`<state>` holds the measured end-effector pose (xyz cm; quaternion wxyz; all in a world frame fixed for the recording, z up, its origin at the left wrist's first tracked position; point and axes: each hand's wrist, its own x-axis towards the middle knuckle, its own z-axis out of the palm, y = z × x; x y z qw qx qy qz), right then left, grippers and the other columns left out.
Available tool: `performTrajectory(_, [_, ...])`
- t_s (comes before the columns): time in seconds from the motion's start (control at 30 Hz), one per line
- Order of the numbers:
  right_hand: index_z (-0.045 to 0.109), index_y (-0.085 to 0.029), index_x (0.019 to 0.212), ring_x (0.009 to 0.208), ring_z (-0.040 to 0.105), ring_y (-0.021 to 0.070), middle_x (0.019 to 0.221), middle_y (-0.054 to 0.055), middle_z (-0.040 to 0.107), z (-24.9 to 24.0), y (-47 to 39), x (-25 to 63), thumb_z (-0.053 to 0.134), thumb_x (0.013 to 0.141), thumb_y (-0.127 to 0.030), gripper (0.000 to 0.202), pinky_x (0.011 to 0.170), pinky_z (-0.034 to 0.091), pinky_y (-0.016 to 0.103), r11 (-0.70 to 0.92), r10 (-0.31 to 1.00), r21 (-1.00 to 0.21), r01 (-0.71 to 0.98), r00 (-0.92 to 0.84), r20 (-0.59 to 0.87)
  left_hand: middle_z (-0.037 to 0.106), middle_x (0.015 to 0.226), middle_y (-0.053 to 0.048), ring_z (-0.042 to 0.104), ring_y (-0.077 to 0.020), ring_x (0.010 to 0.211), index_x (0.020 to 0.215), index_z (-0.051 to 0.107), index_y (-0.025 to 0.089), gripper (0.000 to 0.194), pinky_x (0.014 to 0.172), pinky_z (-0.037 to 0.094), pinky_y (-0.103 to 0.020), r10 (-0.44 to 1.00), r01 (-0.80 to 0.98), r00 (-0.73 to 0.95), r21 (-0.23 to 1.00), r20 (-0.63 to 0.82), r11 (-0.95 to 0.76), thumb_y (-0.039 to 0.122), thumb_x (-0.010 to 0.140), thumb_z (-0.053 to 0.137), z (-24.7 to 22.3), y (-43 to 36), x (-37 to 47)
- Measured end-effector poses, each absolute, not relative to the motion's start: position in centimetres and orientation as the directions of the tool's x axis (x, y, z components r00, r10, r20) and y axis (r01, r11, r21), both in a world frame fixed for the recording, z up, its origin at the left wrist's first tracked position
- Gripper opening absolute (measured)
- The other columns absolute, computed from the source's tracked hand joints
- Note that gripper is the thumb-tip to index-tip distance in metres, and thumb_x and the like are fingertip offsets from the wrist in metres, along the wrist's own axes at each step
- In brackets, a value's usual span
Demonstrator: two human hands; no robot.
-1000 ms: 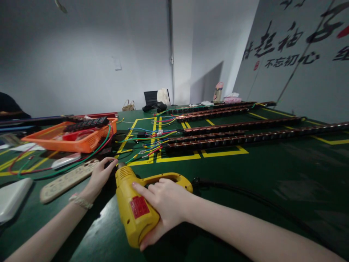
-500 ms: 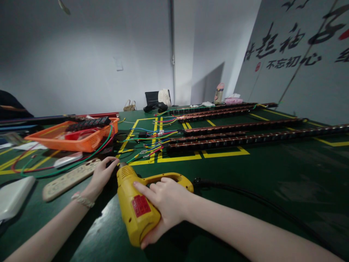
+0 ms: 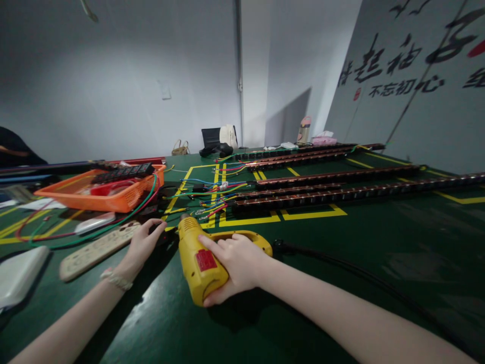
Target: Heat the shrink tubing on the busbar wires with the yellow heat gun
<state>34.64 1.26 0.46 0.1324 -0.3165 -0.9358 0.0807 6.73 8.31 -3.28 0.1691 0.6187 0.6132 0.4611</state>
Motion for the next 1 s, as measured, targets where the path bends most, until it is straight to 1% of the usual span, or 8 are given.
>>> performTrajectory(0.17, [0.013, -0.012, 0.146, 0.092, 0.06, 0.0295, 0.106, 0.014, 0.063, 0.3, 1.7, 35.1, 0.06, 0.058, -0.074, 0.117, 0.082, 0.036, 0.041, 0.77, 0.636, -0.223, 0.598, -0.746, 0.195, 0.067, 0.084, -0.004, 0.059, -0.0219, 0.083, 0.086, 0.063, 0.018, 0.036, 0.076, 0.044, -0.031, 0.912, 0.612, -0.178, 0.767, 0.37, -0.192, 0.05, 0.074, 0.052, -3.6, 8.6, 6.6])
performTrajectory(0.37, [0.017, -0.009, 0.145, 0.095, 0.059, 0.0304, 0.109, 0.016, 0.061, 0.5, 1.4, 35.0, 0.056, 0.062, -0.074, 0.113, 0.084, 0.037, 0.042, 0.781, 0.622, -0.234, 0.579, -0.758, 0.197, 0.066, 0.083, -0.004, 0.059, -0.0212, 0.081, 0.086, 0.062, 0.018, 0.037, 0.073, 0.045, -0.03, 0.914, 0.599, -0.181, 0.778, 0.364, -0.191, 0.051, 0.075, 0.052, -3.6, 8.6, 6.6])
performTrajectory(0.5, [0.019, -0.008, 0.144, 0.094, 0.059, 0.031, 0.111, 0.018, 0.06, 0.7, 0.9, 34.9, 0.058, 0.059, -0.075, 0.115, 0.083, 0.038, 0.042, 0.791, 0.607, -0.238, 0.564, -0.774, 0.182, 0.066, 0.081, -0.003, 0.06, -0.0202, 0.077, 0.085, 0.063, 0.018, 0.036, 0.069, 0.045, -0.029, 0.913, 0.596, -0.183, 0.779, 0.366, -0.193, 0.05, 0.074, 0.053, -3.5, 8.4, 6.7])
performTrajectory(0.63, [0.02, -0.01, 0.144, 0.094, 0.06, 0.0298, 0.112, 0.017, 0.06, 0.8, 0.1, 34.5, 0.061, 0.057, -0.074, 0.115, 0.083, 0.039, 0.04, 0.814, 0.569, -0.258, 0.52, -0.803, 0.177, 0.065, 0.075, -0.003, 0.059, -0.0196, 0.071, 0.084, 0.062, 0.018, 0.036, 0.064, 0.046, -0.029, 0.92, 0.579, -0.178, 0.793, 0.349, -0.189, 0.05, 0.073, 0.053, -3.4, 8.4, 6.8])
performTrajectory(0.83, [0.023, -0.012, 0.143, 0.092, 0.061, 0.0289, 0.111, 0.015, 0.061, 0.8, -0.7, 34.1, 0.065, 0.053, -0.073, 0.116, 0.085, 0.039, 0.039, 0.838, 0.52, -0.298, 0.457, -0.834, 0.184, 0.065, 0.075, -0.002, 0.059, -0.02, 0.074, 0.083, 0.062, 0.018, 0.032, 0.066, 0.047, -0.029, 0.924, 0.56, -0.167, 0.804, 0.344, -0.199, 0.048, 0.073, 0.053, -3.4, 8.4, 6.9])
performTrajectory(1.0, [0.022, -0.013, 0.144, 0.093, 0.061, 0.0288, 0.113, 0.015, 0.061, 0.6, -0.7, 34.2, 0.066, 0.052, -0.073, 0.117, 0.086, 0.039, 0.039, 0.84, 0.514, -0.31, 0.446, -0.837, 0.189, 0.066, 0.077, -0.002, 0.06, -0.0199, 0.074, 0.083, 0.062, 0.018, 0.031, 0.066, 0.047, -0.029, 0.922, 0.581, -0.165, 0.79, 0.351, -0.196, 0.047, 0.073, 0.053, -3.3, 8.3, 6.9])
